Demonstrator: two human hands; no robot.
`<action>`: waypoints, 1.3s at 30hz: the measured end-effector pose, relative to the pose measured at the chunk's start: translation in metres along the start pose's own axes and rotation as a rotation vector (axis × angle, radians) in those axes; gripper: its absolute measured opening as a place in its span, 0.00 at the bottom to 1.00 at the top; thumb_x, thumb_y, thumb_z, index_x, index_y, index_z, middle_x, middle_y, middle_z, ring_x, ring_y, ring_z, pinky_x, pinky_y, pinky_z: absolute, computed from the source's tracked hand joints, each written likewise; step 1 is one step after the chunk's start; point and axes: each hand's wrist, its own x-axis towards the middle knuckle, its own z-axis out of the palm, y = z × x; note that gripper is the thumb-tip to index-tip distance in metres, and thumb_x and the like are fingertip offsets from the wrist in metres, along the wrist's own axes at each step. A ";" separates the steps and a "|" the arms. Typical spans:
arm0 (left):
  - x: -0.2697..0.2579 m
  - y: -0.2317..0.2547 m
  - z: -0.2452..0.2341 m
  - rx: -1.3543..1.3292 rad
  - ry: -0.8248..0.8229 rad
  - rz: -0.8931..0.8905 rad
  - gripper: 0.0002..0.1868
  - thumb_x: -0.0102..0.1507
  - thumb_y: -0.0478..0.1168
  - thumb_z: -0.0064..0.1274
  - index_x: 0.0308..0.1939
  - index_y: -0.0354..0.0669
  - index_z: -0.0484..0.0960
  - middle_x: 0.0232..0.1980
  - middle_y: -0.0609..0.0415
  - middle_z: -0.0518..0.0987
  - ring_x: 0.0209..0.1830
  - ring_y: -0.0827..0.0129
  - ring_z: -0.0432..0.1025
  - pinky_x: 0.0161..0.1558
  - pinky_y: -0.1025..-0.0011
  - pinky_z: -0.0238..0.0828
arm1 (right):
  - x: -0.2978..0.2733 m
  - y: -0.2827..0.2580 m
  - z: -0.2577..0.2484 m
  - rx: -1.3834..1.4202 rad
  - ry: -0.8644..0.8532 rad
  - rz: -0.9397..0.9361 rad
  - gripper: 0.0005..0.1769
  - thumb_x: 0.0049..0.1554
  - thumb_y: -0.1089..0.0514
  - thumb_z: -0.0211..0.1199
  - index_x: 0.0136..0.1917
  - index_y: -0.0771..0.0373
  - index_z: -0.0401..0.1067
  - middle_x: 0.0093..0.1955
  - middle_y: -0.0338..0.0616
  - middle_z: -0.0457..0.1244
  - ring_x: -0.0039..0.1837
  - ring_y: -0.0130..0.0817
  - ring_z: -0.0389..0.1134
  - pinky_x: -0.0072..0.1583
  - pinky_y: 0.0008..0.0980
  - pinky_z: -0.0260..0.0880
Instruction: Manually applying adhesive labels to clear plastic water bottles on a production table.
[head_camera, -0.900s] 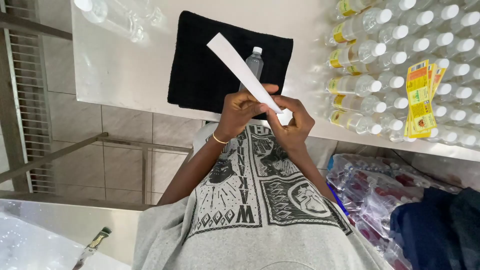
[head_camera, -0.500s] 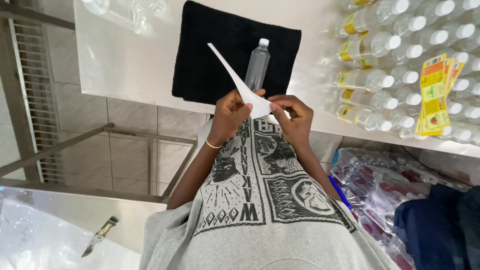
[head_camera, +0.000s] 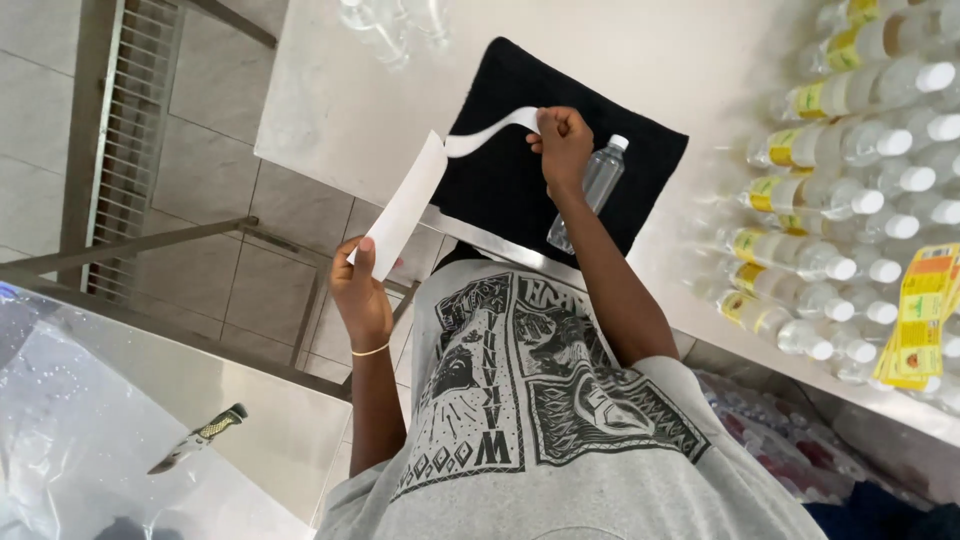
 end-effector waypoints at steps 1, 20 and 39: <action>0.005 -0.002 -0.002 -0.010 0.013 0.004 0.12 0.72 0.47 0.63 0.47 0.42 0.83 0.44 0.50 0.86 0.39 0.70 0.83 0.40 0.71 0.85 | 0.012 0.003 0.018 -0.005 -0.016 -0.005 0.07 0.64 0.56 0.69 0.46 0.60 0.77 0.32 0.40 0.68 0.33 0.24 0.74 0.38 0.19 0.76; 0.081 0.020 0.102 0.466 -0.947 -0.089 0.15 0.72 0.50 0.62 0.51 0.43 0.89 0.32 0.50 0.81 0.25 0.71 0.77 0.22 0.73 0.80 | -0.116 -0.062 -0.029 -0.103 -0.368 -0.345 0.27 0.64 0.52 0.75 0.73 0.59 0.75 0.62 0.48 0.71 0.66 0.38 0.73 0.67 0.37 0.72; -0.022 -0.021 0.170 0.367 -1.379 0.169 0.06 0.71 0.36 0.65 0.51 0.40 0.91 0.45 0.51 0.87 0.48 0.68 0.83 0.43 0.73 0.83 | -0.198 -0.060 -0.125 0.052 0.062 -0.391 0.14 0.60 0.60 0.79 0.58 0.65 0.82 0.53 0.46 0.73 0.55 0.31 0.71 0.59 0.36 0.73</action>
